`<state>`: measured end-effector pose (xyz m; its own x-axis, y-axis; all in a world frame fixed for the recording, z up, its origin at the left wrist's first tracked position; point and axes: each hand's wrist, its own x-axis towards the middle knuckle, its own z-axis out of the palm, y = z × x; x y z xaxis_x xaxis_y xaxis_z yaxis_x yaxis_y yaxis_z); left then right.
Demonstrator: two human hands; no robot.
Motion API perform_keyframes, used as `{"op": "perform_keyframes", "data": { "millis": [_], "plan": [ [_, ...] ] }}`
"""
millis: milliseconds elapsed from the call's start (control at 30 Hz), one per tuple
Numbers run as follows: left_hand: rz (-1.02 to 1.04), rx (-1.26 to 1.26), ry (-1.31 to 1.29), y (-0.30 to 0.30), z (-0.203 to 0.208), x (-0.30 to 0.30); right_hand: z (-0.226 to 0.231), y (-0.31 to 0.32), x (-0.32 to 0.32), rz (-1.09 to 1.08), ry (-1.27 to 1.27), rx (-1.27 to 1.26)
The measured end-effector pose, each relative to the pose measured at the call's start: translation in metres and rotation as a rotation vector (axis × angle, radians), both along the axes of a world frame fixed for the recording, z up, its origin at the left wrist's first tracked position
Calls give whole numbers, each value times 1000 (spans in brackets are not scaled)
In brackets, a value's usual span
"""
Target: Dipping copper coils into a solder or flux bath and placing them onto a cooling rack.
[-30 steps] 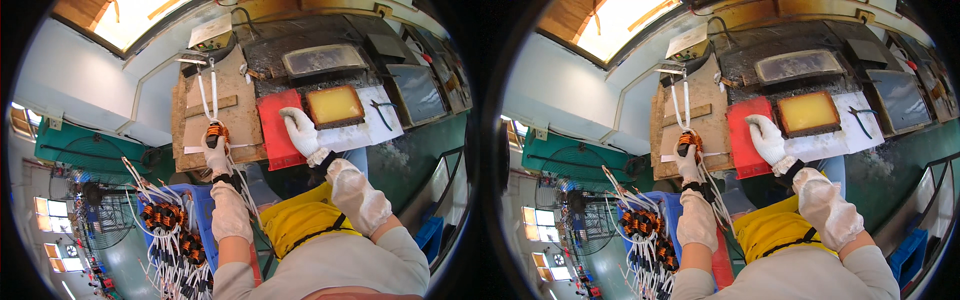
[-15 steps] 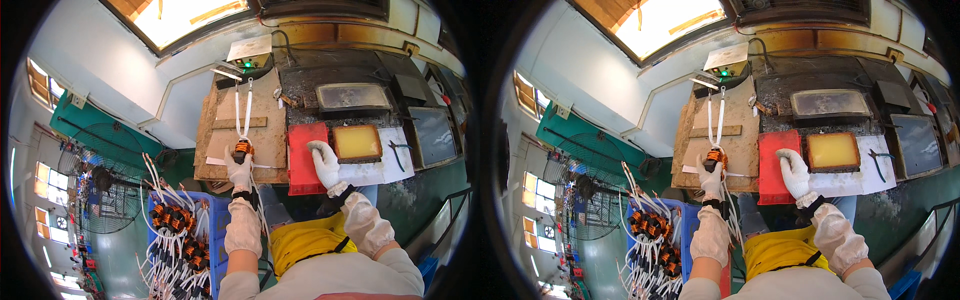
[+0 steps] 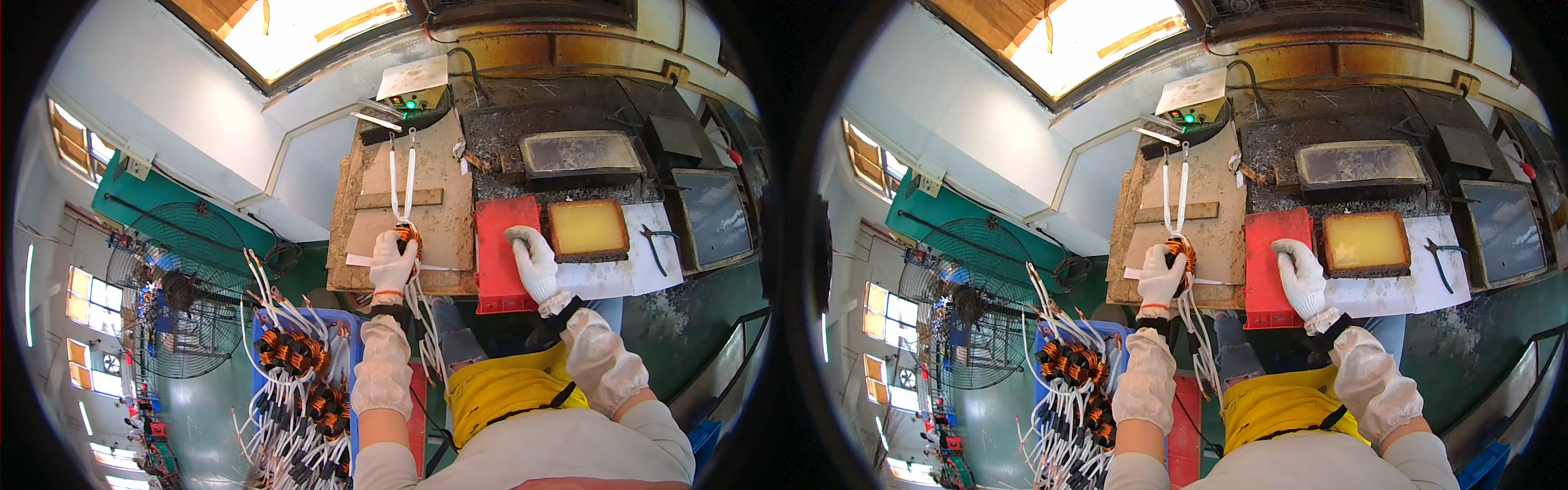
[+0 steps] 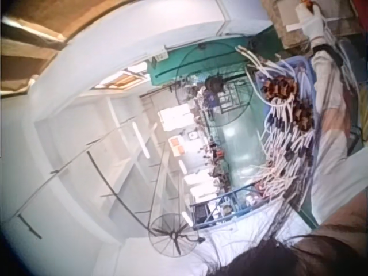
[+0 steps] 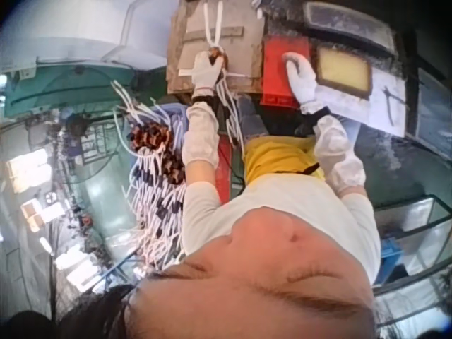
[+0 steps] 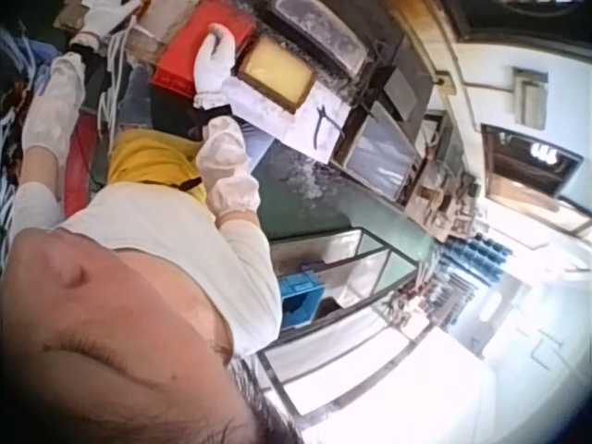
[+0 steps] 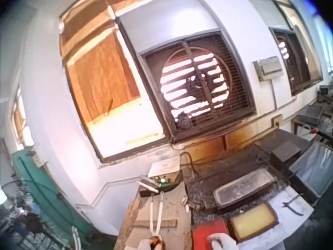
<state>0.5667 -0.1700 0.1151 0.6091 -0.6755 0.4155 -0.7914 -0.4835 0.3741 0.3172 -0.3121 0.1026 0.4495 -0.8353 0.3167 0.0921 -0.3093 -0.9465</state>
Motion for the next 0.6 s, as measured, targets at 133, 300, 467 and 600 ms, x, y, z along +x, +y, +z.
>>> {"op": "perform_keyframes", "data": {
  "millis": [133, 300, 467, 600],
  "plan": [
    [214, 412, 64, -30, 19, 8, 0, -1, -1, 12, 38, 7],
    [344, 634, 235, -56, 31, 12, 0, 0, 3, -40, 41, 65],
    [298, 694, 516, -51, 31, 26, -1, 0, 4, 18, 6, 44],
    [358, 607, 518, -42, 27, 25, -1, -1, 1, -6, 15, 93]
  ]
}}
